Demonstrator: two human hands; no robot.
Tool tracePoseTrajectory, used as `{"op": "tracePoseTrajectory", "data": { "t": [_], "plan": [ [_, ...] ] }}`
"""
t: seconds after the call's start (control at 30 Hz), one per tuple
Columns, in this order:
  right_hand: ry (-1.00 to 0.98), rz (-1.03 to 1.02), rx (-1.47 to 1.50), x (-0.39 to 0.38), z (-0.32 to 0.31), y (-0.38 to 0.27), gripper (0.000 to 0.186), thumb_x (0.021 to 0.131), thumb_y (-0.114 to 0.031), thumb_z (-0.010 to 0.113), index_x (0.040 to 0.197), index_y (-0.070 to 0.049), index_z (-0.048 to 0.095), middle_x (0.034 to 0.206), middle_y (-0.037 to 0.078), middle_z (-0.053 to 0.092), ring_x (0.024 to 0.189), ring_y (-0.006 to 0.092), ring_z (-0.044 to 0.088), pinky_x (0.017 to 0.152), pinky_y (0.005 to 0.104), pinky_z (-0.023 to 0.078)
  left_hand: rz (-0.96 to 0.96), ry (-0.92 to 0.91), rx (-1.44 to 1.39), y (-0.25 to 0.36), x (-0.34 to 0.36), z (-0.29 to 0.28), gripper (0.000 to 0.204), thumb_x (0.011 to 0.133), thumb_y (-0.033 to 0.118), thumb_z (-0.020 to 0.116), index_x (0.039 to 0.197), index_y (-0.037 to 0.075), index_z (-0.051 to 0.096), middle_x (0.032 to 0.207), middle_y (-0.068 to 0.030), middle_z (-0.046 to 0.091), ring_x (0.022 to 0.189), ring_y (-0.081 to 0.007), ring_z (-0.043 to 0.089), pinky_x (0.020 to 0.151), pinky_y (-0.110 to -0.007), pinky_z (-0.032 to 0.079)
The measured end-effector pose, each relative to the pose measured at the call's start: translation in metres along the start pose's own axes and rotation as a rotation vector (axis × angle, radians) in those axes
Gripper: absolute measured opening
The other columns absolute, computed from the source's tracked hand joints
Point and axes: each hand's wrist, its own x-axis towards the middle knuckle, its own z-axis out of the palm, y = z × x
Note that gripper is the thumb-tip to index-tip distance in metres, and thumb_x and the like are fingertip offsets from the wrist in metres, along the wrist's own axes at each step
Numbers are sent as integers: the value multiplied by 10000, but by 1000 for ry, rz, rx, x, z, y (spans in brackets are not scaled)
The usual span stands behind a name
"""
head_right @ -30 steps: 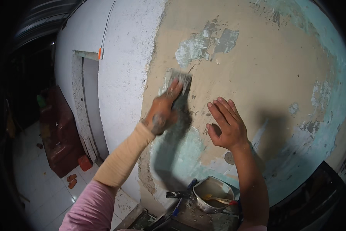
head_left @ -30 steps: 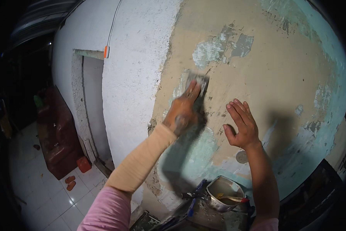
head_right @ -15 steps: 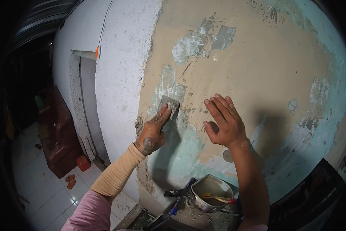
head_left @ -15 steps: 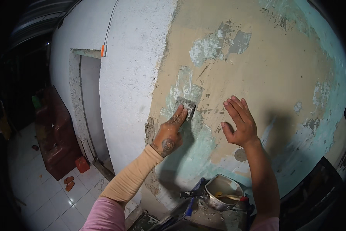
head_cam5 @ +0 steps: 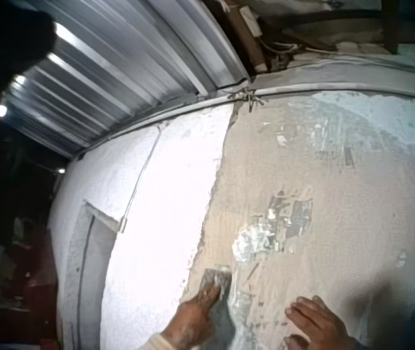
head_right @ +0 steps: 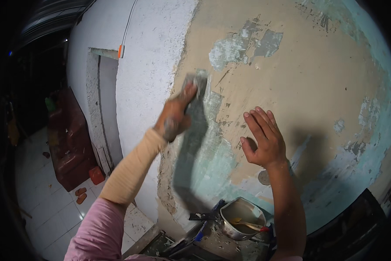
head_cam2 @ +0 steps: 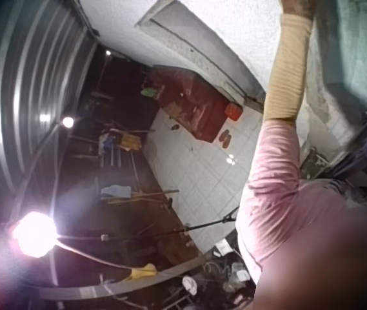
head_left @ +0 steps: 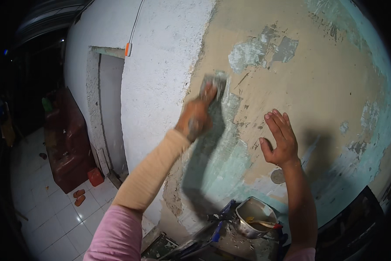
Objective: The person applies putty from a bucket onto a damaged wall and smooths it with a putty knife.
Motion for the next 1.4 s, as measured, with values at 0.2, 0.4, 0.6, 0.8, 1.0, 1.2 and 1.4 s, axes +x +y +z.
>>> {"op": "tracePoseTrajectory", "data": {
  "t": [0.2,0.4,0.6,0.8,1.0,1.2,1.4],
  "plan": [
    [-17,9,25,0,6,-7,600,762,-180,678,1332,-59,536,1288,167,577,1266,340,511,1105,496,348,-36,-38,11,-35,-91,25,868,620,-150,492,1457,51,381,1497,-242,349,1325,-395,425,1086,-404,415],
    [-6,3,0,1,6,-5,600,761,-184,676,1326,-41,533,1277,168,580,1262,343,512,1101,510,346,-163,-279,-37,-26,-59,-11,894,611,-126,509,1471,60,356,1506,-226,336,1243,-414,495,1036,-410,464],
    [-10,-3,12,0,5,-3,613,770,-180,667,1343,-33,507,1288,172,568,1280,347,495,1102,518,337,-82,-200,50,-41,-83,8,900,632,-115,505,1490,92,333,1515,-216,323,1203,-437,520,998,-417,490],
    [-49,5,14,0,9,-6,618,760,-179,670,1340,-40,513,1294,172,568,1280,349,495,1110,513,332,15,-123,8,-45,-53,-2,912,616,-153,503,1481,94,348,1543,-197,274,1261,-428,473,1014,-426,483],
    [-40,1,16,1,6,-5,616,765,-188,666,1342,-42,509,1295,166,567,1282,344,493,1116,509,326,68,-146,-3,-53,-66,0,917,611,-154,495,1482,92,347,1529,-202,308,1266,-407,478,1002,-423,493],
    [-15,-4,-6,-1,6,-3,615,769,-194,665,1344,-42,510,1299,162,562,1279,339,495,1118,500,327,67,-194,-1,-23,12,-26,933,598,-149,478,1486,100,338,1521,-209,317,1206,-409,529,982,-420,495],
    [-35,-8,17,3,6,-5,615,764,-188,667,1341,-39,515,1302,162,564,1277,337,500,1111,498,339,48,-208,-7,-44,-65,-10,911,606,-125,478,1484,76,341,1514,-229,313,1273,-395,477,1005,-391,487]
  ]
}}
